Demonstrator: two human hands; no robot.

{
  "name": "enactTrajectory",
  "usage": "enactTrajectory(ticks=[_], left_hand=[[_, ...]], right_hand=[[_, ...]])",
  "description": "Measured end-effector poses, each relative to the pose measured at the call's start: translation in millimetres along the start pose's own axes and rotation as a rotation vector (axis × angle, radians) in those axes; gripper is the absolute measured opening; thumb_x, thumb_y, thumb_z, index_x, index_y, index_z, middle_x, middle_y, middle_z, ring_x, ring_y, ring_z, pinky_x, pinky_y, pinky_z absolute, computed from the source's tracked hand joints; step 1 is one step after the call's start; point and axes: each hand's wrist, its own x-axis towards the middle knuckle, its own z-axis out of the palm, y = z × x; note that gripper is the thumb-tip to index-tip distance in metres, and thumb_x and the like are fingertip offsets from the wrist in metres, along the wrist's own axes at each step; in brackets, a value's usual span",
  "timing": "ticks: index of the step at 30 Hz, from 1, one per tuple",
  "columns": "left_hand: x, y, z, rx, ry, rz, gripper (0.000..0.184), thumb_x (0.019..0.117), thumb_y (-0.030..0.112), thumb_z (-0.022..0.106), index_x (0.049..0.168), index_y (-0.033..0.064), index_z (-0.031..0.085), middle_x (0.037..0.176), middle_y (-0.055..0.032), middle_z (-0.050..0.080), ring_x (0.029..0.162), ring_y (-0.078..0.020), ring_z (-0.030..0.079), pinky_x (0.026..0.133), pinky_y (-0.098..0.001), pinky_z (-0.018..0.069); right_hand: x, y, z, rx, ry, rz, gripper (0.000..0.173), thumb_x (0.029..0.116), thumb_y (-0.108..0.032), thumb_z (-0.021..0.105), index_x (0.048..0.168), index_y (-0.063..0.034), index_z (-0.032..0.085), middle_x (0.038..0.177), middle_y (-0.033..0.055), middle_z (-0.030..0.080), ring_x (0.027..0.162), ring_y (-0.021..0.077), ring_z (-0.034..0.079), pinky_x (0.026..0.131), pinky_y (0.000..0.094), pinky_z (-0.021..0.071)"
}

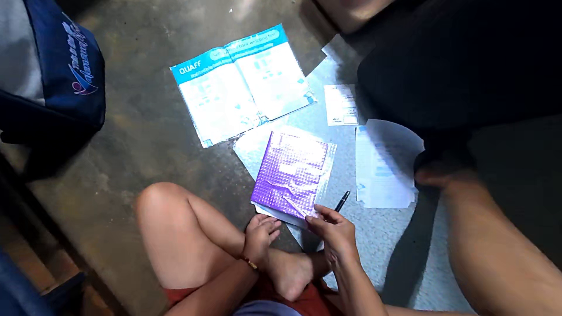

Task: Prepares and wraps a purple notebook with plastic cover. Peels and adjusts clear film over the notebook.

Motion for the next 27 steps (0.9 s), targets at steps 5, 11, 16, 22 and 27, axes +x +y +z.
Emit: enactTrajectory(ticks=[5,11,16,22,27], left_hand=[[1.7,-8.0,1.4,-0.088,0.052,-0.021,0.039,0.1008,0.009,0.064,0.131,-0.0044,0.043,0.113,-0.0219,0.06,0.091,-0.0265,0.067,0.077,-0.0388,0.0574],[-7.3,-10.5,6.0,-0.028,-0.047,-0.105,0.035,0.1039,0.008,0.057,0.135,-0.0067,0.051,0.124,-0.0229,0.063,0.103,-0.0253,0.067,0.088,-0.0385,0.0545],[4.6,-10.3,13.3,-0.085,-0.063,-0.093,0.028,0.1059,0.01,0.054,0.128,-0.0058,0.052,0.119,-0.0204,0.063,0.101,-0.0225,0.066,0.087,-0.0348,0.0546],[-3.6,-17.7,13.3,0.063,-0.044,-0.167,0.031,0.1061,0.015,0.055,0.13,-0.006,0.052,0.112,-0.0204,0.068,0.09,-0.0227,0.069,0.079,-0.0358,0.056],[-5.4,-22.5,17.1,0.035,-0.169,-0.123,0.036,0.1039,0.008,0.057,0.136,-0.0068,0.052,0.126,-0.0221,0.063,0.105,-0.0241,0.066,0.091,-0.0377,0.054]], right_hand=[[-1.4,-1.6,-1.0,0.066,-0.001,0.005,0.039,0.0813,0.022,0.065,0.119,0.0111,0.063,0.083,0.0111,0.065,0.061,0.0102,0.065,0.059,0.0235,0.0587],[-0.7,-0.2,-0.3,0.1,0.016,0.042,0.041,0.0809,0.022,0.066,0.12,0.0116,0.06,0.084,0.0103,0.063,0.062,0.0106,0.066,0.06,0.0241,0.06],[2.1,4.2,-3.4,0.032,0.017,0.025,0.041,0.0773,0.023,0.068,0.116,0.0102,0.064,0.092,0.0138,0.066,0.07,0.013,0.066,0.064,0.026,0.059],[4.7,11.3,-2.3,0.091,0.09,0.013,0.033,0.076,0.023,0.069,0.106,0.0104,0.062,0.081,0.0091,0.061,0.061,0.0106,0.063,0.06,0.0245,0.0591],[0.6,7.9,-3.9,0.214,0.104,0.079,0.024,0.0803,0.022,0.067,0.099,0.0088,0.06,0.079,0.0086,0.063,0.059,0.0112,0.065,0.06,0.0249,0.0608]])
